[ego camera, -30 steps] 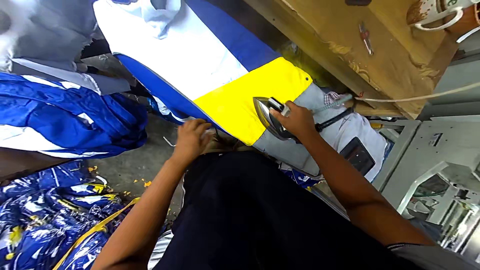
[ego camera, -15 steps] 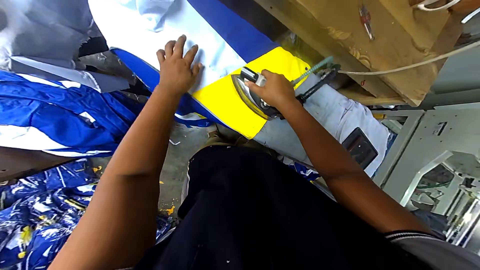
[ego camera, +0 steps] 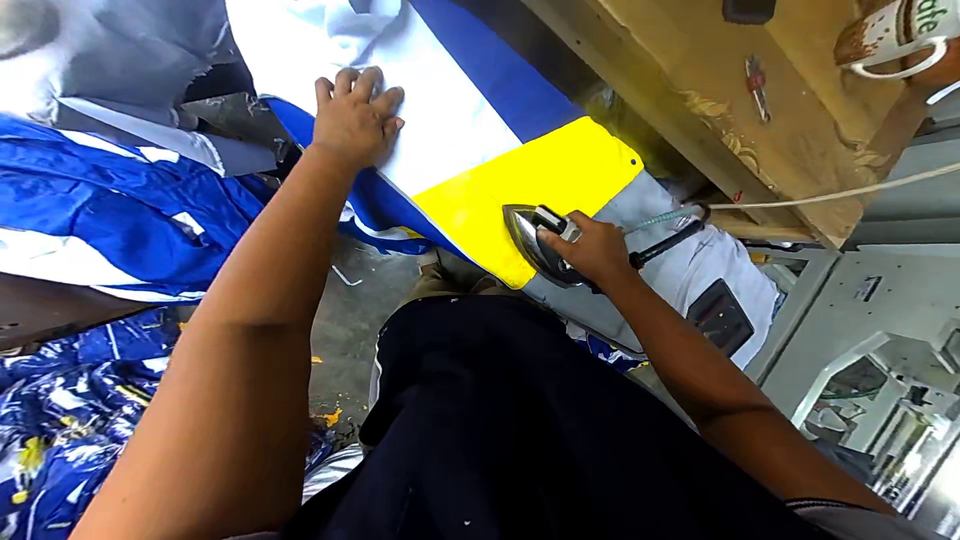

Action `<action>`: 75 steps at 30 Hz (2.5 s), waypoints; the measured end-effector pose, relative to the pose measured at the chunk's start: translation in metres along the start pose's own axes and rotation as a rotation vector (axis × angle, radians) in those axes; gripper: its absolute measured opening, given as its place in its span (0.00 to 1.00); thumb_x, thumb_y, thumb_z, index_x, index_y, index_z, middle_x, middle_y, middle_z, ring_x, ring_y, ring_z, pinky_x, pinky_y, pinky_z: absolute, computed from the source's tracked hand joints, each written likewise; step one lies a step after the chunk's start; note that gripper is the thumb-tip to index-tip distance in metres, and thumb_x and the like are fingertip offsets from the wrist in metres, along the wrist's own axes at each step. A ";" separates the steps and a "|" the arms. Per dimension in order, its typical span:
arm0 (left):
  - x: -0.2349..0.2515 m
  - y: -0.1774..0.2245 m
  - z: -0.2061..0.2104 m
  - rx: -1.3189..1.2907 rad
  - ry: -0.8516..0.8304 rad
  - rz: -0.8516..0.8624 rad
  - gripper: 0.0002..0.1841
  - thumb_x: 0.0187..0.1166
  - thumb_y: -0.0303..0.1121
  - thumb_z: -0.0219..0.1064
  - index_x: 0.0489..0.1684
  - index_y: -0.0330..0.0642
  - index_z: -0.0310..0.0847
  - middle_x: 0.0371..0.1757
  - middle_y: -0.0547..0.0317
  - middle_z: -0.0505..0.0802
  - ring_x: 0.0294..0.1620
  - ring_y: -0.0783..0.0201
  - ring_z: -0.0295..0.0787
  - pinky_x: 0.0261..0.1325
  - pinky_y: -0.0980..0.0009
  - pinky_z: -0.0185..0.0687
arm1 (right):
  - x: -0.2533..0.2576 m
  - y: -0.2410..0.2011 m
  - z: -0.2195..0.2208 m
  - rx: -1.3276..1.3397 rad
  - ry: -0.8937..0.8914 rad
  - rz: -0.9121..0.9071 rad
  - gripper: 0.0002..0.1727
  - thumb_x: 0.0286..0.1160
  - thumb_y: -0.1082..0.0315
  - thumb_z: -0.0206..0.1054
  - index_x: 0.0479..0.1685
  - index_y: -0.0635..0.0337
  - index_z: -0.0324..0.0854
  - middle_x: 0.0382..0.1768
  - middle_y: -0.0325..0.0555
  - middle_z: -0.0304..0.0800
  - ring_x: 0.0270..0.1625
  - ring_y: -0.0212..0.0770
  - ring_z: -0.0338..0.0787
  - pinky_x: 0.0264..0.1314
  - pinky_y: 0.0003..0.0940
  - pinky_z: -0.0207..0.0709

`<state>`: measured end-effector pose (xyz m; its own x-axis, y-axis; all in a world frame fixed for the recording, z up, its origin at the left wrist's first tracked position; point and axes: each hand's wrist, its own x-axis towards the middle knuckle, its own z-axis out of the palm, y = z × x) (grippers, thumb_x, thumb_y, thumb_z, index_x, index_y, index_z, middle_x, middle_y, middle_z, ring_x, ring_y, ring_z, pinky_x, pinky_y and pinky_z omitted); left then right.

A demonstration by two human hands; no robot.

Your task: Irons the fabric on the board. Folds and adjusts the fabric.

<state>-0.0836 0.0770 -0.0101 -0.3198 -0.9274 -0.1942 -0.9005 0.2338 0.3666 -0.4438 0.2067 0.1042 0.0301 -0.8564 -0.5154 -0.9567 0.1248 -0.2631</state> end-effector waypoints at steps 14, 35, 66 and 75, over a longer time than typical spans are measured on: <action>0.006 0.007 -0.015 0.006 -0.040 -0.068 0.23 0.91 0.41 0.56 0.83 0.46 0.74 0.87 0.36 0.70 0.86 0.24 0.59 0.71 0.19 0.54 | 0.015 -0.026 -0.004 -0.119 -0.088 -0.164 0.36 0.78 0.33 0.64 0.60 0.61 0.86 0.42 0.64 0.93 0.50 0.67 0.93 0.51 0.70 0.78; 0.008 0.009 -0.010 0.019 -0.060 -0.094 0.25 0.88 0.42 0.61 0.83 0.48 0.73 0.88 0.40 0.69 0.87 0.28 0.59 0.72 0.22 0.56 | 0.026 -0.015 -0.019 0.066 0.023 0.117 0.35 0.79 0.35 0.65 0.60 0.61 0.86 0.45 0.67 0.92 0.50 0.69 0.91 0.50 0.73 0.77; 0.047 -0.005 -0.060 -0.108 0.327 -0.209 0.49 0.70 0.42 0.75 0.93 0.36 0.51 0.86 0.20 0.63 0.81 0.20 0.63 0.73 0.27 0.62 | 0.074 -0.138 -0.008 -0.049 -0.053 -0.063 0.37 0.81 0.34 0.62 0.69 0.59 0.82 0.49 0.66 0.92 0.55 0.67 0.92 0.53 0.70 0.80; 0.048 -0.055 -0.088 -0.363 0.272 -0.440 0.28 0.82 0.31 0.58 0.83 0.35 0.67 0.68 0.28 0.86 0.72 0.28 0.81 0.70 0.28 0.71 | 0.065 -0.142 0.002 0.002 0.052 0.044 0.37 0.80 0.34 0.63 0.63 0.61 0.85 0.43 0.65 0.93 0.50 0.68 0.93 0.50 0.70 0.79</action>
<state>-0.0230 -0.0059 0.0404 0.1866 -0.9665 -0.1764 -0.7585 -0.2558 0.5994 -0.3053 0.1340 0.1068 -0.0276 -0.8748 -0.4836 -0.9561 0.1642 -0.2426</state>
